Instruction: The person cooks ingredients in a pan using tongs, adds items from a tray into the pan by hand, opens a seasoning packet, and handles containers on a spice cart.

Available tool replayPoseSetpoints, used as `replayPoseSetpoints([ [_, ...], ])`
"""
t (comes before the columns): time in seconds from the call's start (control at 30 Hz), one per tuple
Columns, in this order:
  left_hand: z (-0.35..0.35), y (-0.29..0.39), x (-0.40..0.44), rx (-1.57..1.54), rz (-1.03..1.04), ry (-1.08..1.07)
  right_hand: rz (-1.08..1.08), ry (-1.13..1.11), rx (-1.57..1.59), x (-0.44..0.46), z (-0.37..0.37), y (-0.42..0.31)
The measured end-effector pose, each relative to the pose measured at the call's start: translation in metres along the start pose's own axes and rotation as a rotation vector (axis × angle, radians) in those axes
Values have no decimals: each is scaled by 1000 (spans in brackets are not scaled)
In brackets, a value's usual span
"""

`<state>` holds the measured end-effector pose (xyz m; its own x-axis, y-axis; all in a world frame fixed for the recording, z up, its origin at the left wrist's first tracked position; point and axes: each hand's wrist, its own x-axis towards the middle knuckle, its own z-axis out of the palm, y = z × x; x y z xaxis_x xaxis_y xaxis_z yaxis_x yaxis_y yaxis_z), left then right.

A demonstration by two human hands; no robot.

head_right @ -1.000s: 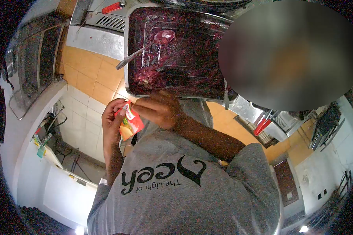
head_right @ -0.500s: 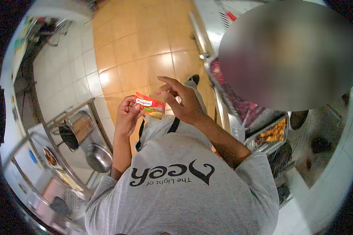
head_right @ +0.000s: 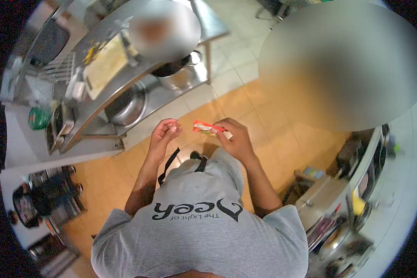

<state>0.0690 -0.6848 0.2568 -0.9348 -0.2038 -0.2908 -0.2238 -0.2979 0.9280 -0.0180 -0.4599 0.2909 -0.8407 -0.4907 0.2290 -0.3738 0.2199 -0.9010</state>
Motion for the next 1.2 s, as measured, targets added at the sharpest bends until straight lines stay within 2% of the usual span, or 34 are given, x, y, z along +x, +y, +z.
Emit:
replayPoseSetpoints([
  [0.1,-80,11,23,-72,25,197,-90,-113,-77,92,39,4],
  [0.27,-170,41,65,-123,82,538,-166,-266,-21,233,119,30],
  [0.33,-212,53,84,-100,142,617,-136,-355,27,293,166,32],
  [0.47,-269,111,86,-64,258,855,-337,-562,-2,407,271,15],
  [0.53,-299,127,78,-31,314,917,-346,-651,31,458,334,2],
  [0.63,-333,141,62,-45,321,1072,-439,-680,64,525,431,-12],
  [0.67,-346,143,60,-48,324,1085,-486,-674,96,544,461,-14],
  [0.73,-373,143,57,-55,325,1096,-636,-602,-88,569,509,-29],
  [0.93,-457,177,48,15,344,832,-433,-761,-47,597,620,-32],
  [0.97,-468,185,43,11,348,788,-374,-786,-146,600,627,-34],
  [1.07,-499,194,20,-6,315,699,-581,-507,-229,591,647,-19],
  [1.2,-534,191,-2,7,337,649,-660,-388,-316,566,638,-4],
])
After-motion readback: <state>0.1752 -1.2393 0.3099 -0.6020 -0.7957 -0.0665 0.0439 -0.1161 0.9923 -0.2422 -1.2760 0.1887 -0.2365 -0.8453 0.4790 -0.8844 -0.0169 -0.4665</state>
